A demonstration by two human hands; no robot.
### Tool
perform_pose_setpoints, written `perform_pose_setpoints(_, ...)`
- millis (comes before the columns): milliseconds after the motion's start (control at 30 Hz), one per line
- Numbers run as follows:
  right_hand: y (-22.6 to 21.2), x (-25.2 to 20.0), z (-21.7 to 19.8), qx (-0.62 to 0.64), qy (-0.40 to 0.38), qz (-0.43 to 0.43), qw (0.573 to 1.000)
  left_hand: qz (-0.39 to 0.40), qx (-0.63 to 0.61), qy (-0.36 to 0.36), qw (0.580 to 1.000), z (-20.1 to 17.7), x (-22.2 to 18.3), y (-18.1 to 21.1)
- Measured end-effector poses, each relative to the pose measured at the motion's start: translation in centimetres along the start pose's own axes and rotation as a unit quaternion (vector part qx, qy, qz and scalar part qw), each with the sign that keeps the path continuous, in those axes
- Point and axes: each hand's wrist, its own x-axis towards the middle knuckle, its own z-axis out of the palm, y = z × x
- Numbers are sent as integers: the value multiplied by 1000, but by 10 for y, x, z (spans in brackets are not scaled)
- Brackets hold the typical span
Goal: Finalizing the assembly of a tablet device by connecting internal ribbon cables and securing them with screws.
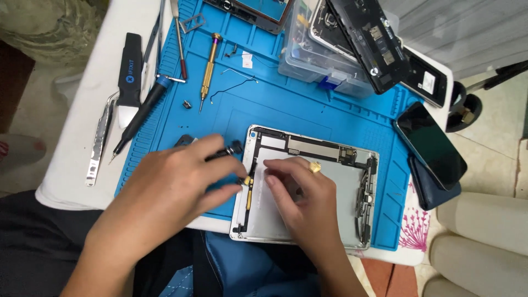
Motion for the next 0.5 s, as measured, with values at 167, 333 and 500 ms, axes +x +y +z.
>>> perform_pose_setpoints(167,6,2,5,128,-58,91,986,48,-2,4,999,9,2,1)
perform_pose_setpoints(333,10,4,8,124,-66,112,984,50,-9,-1,999,9,2,-1)
perform_pose_setpoints(500,12,5,14,59,-61,100,991,45,-9,53,998,-7,-5,-11)
